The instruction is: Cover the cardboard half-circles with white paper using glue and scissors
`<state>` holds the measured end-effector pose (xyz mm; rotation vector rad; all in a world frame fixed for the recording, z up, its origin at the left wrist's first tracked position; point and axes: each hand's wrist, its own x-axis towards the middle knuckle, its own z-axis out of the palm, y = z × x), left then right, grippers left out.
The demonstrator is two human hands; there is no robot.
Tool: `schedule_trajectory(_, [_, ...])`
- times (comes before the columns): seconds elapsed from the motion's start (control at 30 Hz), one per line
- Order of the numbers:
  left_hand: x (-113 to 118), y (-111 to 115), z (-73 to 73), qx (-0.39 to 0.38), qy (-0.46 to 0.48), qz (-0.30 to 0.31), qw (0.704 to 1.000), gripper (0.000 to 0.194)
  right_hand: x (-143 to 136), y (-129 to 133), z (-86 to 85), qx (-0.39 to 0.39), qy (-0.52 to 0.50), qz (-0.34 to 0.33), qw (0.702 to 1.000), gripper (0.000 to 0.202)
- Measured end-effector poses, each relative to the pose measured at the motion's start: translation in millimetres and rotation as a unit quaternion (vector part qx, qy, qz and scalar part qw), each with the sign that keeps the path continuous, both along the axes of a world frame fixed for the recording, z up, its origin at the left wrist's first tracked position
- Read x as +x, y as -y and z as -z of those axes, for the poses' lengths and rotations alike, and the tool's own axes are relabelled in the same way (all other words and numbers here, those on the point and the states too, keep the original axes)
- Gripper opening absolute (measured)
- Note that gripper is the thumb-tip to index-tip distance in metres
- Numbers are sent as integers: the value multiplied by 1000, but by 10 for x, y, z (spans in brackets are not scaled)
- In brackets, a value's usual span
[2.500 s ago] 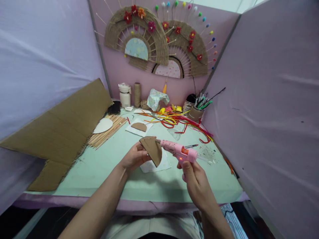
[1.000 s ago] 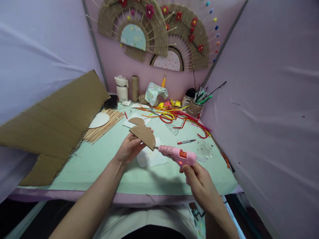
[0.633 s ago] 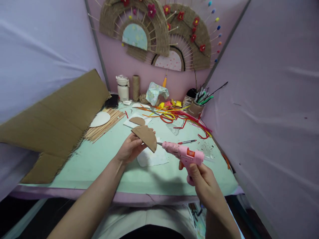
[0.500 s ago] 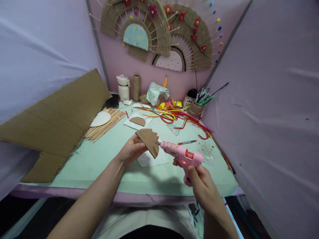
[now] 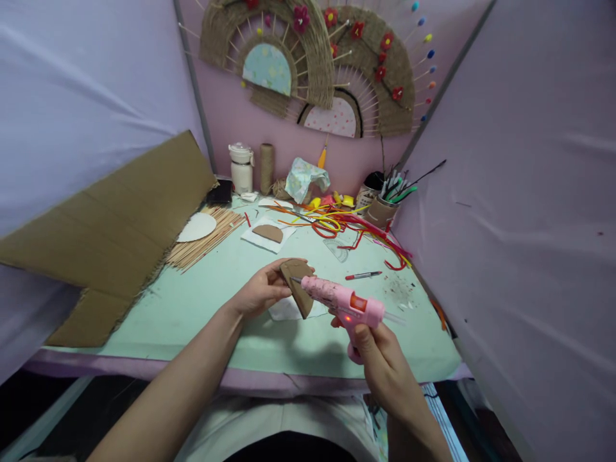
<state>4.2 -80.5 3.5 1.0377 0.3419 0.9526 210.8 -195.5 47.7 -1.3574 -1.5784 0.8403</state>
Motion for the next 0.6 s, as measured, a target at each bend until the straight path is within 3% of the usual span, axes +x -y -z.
schedule_trajectory(0.13, [8, 2, -12, 0, 0, -4, 1000, 58, 2, 2, 16, -41, -32, -5, 999, 52])
schedule_trajectory(0.6, [-9, -5, -53, -25, 19, -44, 999, 54, 62, 22, 46, -68, -28, 12, 997, 46])
